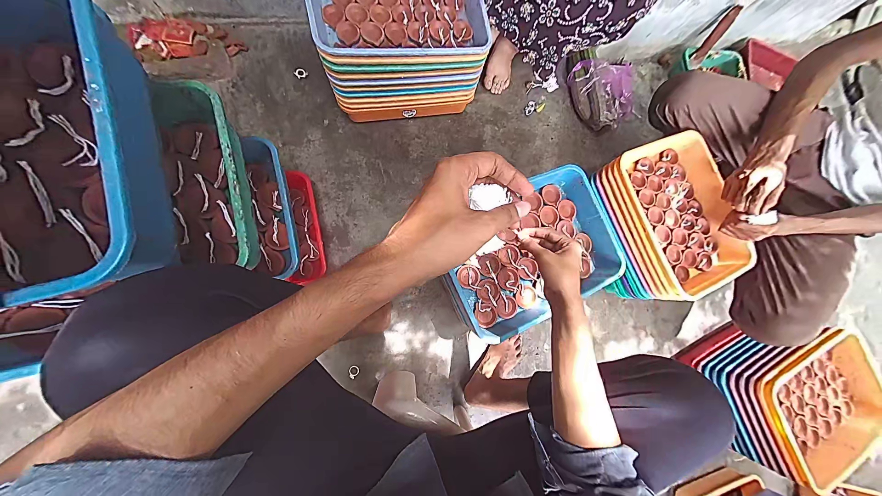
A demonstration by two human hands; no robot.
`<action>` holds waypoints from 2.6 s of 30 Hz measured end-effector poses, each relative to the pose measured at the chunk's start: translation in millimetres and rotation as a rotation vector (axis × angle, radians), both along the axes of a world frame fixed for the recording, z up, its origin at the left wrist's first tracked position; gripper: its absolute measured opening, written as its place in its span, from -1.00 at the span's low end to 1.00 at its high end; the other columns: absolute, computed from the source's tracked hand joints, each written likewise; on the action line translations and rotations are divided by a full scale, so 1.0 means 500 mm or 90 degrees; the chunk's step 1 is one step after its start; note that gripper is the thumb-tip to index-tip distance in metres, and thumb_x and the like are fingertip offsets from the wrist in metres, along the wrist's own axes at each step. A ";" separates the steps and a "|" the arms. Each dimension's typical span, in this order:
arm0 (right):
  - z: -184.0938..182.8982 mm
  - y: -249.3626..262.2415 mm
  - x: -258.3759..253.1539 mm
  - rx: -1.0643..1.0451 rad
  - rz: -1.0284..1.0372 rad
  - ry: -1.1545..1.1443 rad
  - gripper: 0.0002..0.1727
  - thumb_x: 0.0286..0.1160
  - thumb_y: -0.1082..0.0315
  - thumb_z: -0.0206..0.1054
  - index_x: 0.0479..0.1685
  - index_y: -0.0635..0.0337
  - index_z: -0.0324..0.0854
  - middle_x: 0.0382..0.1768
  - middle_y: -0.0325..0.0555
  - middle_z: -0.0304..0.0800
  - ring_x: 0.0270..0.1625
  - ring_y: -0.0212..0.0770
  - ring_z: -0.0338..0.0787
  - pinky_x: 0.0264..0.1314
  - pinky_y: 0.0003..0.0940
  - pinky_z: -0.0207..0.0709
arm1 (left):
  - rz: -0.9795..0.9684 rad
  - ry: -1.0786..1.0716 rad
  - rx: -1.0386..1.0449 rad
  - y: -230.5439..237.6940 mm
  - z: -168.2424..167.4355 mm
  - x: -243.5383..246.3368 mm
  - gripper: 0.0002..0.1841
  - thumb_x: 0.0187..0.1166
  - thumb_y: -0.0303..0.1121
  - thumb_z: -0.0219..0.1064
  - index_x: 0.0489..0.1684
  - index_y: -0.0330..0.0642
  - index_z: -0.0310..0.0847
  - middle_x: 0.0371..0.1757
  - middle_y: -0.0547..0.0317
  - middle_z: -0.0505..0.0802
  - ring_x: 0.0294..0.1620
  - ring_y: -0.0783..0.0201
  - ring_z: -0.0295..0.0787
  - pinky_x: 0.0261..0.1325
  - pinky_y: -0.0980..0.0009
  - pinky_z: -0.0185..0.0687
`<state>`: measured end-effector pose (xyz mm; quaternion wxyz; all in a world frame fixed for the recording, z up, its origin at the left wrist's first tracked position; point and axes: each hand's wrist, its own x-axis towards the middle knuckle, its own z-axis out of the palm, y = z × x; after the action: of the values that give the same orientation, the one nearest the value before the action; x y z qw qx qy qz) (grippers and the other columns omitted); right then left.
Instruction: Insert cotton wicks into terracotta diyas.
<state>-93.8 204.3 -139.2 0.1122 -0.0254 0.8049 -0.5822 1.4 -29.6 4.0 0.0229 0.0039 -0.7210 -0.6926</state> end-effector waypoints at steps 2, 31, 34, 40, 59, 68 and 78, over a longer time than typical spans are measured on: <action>-0.062 -0.021 -0.014 0.066 -0.021 0.007 -0.81 0.43 0.32 0.60 -0.09 0.20 0.82 -0.31 -0.19 0.93 -0.34 -0.39 0.84 -0.18 -0.37 0.74 | 0.003 0.007 0.009 0.000 -0.002 -0.003 -0.85 0.57 -0.51 0.44 0.01 -0.26 0.72 -0.09 0.06 0.88 -0.17 0.26 0.91 -0.05 0.35 0.93; -0.161 -0.027 -0.005 0.433 0.093 0.044 -0.73 0.58 0.19 0.44 -0.10 0.26 0.85 -0.16 0.15 0.89 -0.01 0.16 0.85 0.21 0.29 0.57 | -0.003 -0.025 -0.007 0.001 -0.017 -0.012 -0.85 0.57 -0.49 0.46 0.01 -0.22 0.72 -0.12 0.10 0.90 -0.22 0.28 0.91 -0.11 0.37 0.91; -0.140 -0.018 -0.006 0.426 0.074 0.037 -0.69 0.62 0.16 0.38 -0.06 0.25 0.84 -0.18 0.14 0.90 -0.05 0.14 0.87 0.15 0.28 0.60 | -0.009 -0.026 0.006 0.000 -0.017 -0.011 -0.86 0.57 -0.50 0.46 0.00 -0.23 0.72 -0.12 0.09 0.90 -0.21 0.27 0.91 -0.11 0.36 0.91; -0.012 -0.003 0.002 0.174 0.049 -0.005 -0.76 0.65 0.20 0.40 -0.25 0.17 0.82 -0.43 -0.19 0.81 -0.43 -0.34 0.68 -0.29 -0.31 0.54 | -0.051 0.018 0.051 0.003 -0.015 -0.008 -0.79 0.55 -0.53 0.46 0.09 -0.28 0.71 -0.06 0.05 0.88 -0.16 0.23 0.89 -0.06 0.35 0.91; 0.234 -0.035 0.124 -0.496 0.156 0.056 -0.68 0.29 0.59 0.60 0.06 0.44 0.78 -0.05 0.15 0.89 0.00 -0.16 0.88 0.18 -0.28 0.79 | -0.099 0.076 0.155 0.019 0.011 0.000 -0.66 0.49 -0.58 0.47 0.22 -0.26 0.65 -0.08 -0.05 0.85 -0.15 0.14 0.87 0.00 0.29 0.88; 0.232 -0.048 0.125 -0.499 0.129 0.131 -0.86 0.40 0.58 0.53 -0.11 0.36 0.85 -0.15 0.03 0.92 -0.10 -0.24 0.89 0.11 -0.32 0.80 | -0.107 0.080 0.155 0.019 0.011 0.002 -0.65 0.51 -0.59 0.46 0.25 -0.29 0.63 -0.08 -0.04 0.88 -0.11 0.14 0.89 0.06 0.28 0.88; 0.249 -0.049 0.132 -0.436 0.120 0.211 -0.85 0.39 0.59 0.54 -0.10 0.39 0.82 -0.14 0.04 0.90 -0.12 -0.23 0.89 0.05 -0.35 0.84 | -0.101 0.046 0.136 0.013 0.006 0.001 -0.75 0.80 -0.39 0.15 0.23 -0.21 0.68 -0.01 -0.02 0.83 -0.12 0.19 0.81 -0.04 0.33 0.81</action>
<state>-27.7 180.0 -14.8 0.0187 -0.2288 0.5657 -0.7920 1.7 -23.1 6.9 -0.0069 -0.0756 -0.6399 -0.7647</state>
